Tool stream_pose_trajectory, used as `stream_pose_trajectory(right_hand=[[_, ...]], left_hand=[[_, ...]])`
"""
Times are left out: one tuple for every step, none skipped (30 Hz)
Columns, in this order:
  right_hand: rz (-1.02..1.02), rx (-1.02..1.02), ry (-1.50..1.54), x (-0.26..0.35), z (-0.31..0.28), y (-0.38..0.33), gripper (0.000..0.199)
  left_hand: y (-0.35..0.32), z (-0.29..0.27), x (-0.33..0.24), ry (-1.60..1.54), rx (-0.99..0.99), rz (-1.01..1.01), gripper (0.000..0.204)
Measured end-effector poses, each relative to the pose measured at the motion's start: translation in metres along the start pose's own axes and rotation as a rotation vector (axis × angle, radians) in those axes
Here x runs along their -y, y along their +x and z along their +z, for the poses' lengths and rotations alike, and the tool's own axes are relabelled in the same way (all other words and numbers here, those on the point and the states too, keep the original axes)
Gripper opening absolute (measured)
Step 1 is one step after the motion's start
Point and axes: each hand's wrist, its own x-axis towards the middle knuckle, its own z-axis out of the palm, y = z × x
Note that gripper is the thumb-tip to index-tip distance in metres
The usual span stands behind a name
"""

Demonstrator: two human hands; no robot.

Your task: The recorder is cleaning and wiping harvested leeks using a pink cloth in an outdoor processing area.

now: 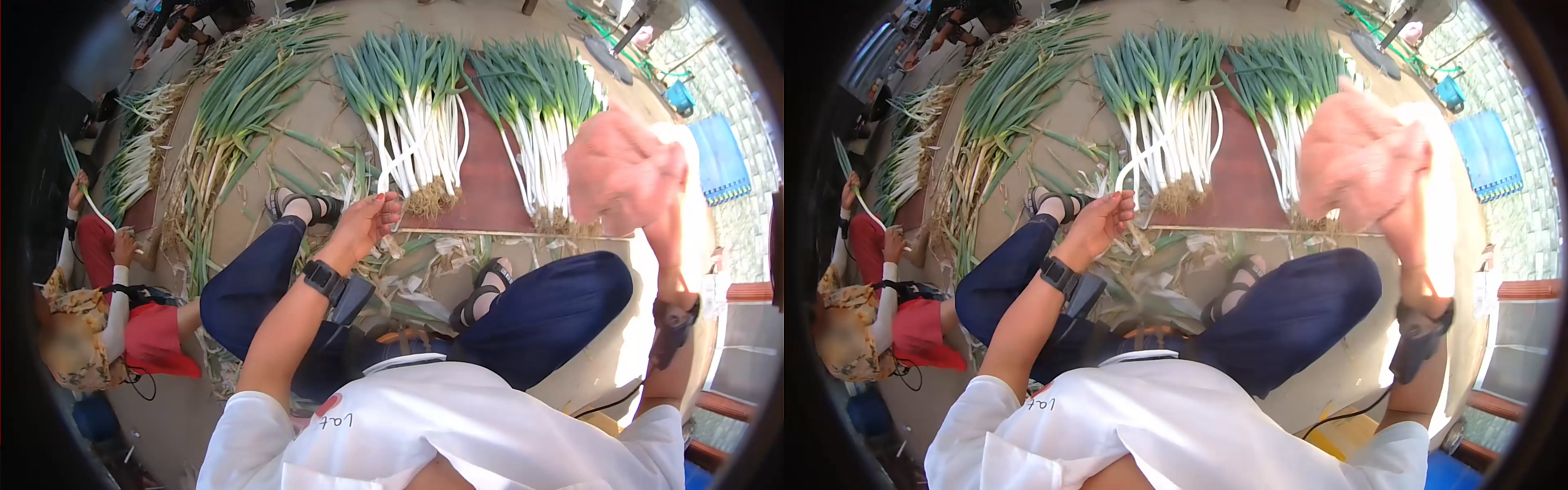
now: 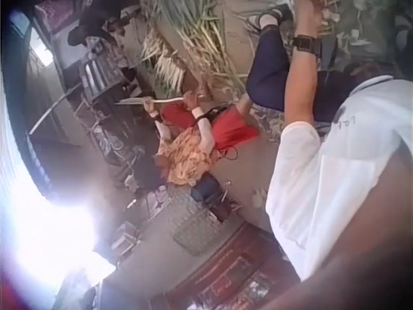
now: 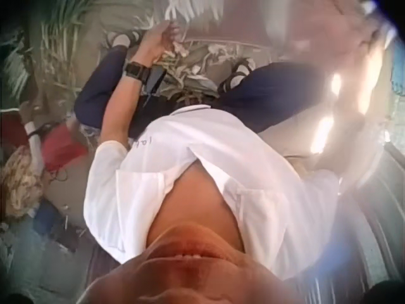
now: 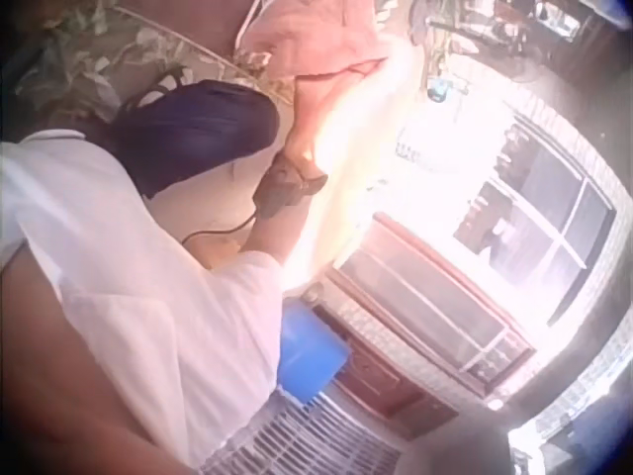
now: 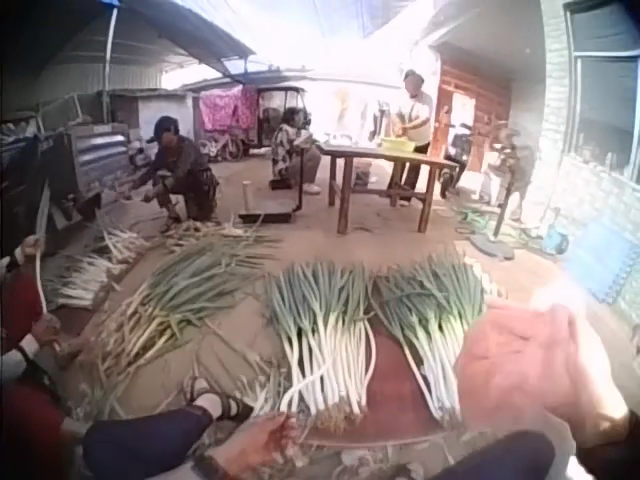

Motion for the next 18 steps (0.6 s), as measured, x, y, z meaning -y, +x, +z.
stream_pose_trajectory(right_hand=[[0.049, 0.044, -0.021, 0.006, 0.013, -0.002, 0.046], [0.019, -0.006, -0.055, -0.013, 0.020, 0.004, 0.049], [-0.007, -0.061, -0.081, -0.041, 0.017, 0.013, 0.053], [0.039, -0.081, -0.120, -0.069, 0.023, 0.023, 0.055], [0.141, -0.211, -0.070, -0.097, 0.021, 0.034, 0.051], [0.264, 0.071, -0.073, -0.121, 0.016, 0.039, 0.046], [0.341, 0.053, -0.088, -0.154, -0.002, 0.046, 0.042], [0.417, 0.039, -0.103, -0.187, -0.021, 0.057, 0.039], [0.421, -0.001, -0.041, -0.220, -0.029, 0.067, 0.036], [0.440, -0.027, 0.030, -0.253, -0.027, 0.072, 0.033], [0.481, -0.088, -0.013, -0.273, -0.023, 0.075, 0.028], [0.515, -0.154, -0.057, -0.286, -0.020, 0.078, 0.022], [0.515, -0.165, -0.058, -0.291, -0.021, 0.081, 0.022], [0.494, -0.339, 0.013, -0.297, -0.017, 0.081, 0.023], [0.470, -0.513, 0.083, -0.301, -0.015, 0.081, 0.024], [0.475, -0.526, 0.091, -0.305, -0.021, 0.081, 0.024], [0.486, -0.547, 0.129, -0.308, -0.031, 0.087, 0.024], [0.496, -0.567, 0.168, -0.309, -0.041, 0.094, 0.024]], left_hand=[[0.000, 0.007, -0.003, 0.133, -0.065, 0.013, 0.023], [-0.001, 0.012, -0.005, 0.120, -0.044, 0.031, 0.023], [-0.002, 0.014, -0.004, 0.251, -0.061, 0.055, 0.022], [-0.005, 0.014, -0.003, 0.382, -0.089, 0.075, 0.022], [-0.008, 0.016, 0.000, 0.466, -0.057, 0.112, 0.023], [-0.010, 0.017, 0.004, 0.456, -0.049, 0.109, 0.023], [-0.011, 0.021, 0.010, 0.659, -0.015, 0.204, 0.022], [-0.012, 0.026, 0.015, 0.861, 0.017, 0.307, 0.020], [-0.014, 0.035, 0.019, 0.987, 0.023, 0.431, 0.019], [-0.011, 0.026, 0.031, 0.980, 0.013, 0.431, 0.019], [-0.006, 0.010, 0.047, 1.047, -0.046, 0.608, 0.017], [-0.002, 0.001, 0.059, 1.113, -0.099, 0.787, 0.015], [-0.009, 0.007, 0.061, 1.165, -0.163, 0.617, 0.014], [-0.012, 0.009, 0.058, 1.165, -0.167, 0.606, 0.014], [-0.015, 0.012, 0.055, 1.123, -0.127, 0.587, 0.014], [-0.020, 0.015, 0.053, 1.081, -0.078, 0.562, 0.015], [-0.024, 0.020, 0.047, 1.086, -0.072, 0.552, 0.015], [-0.030, 0.026, 0.041, 1.060, -0.025, 0.463, 0.019]])
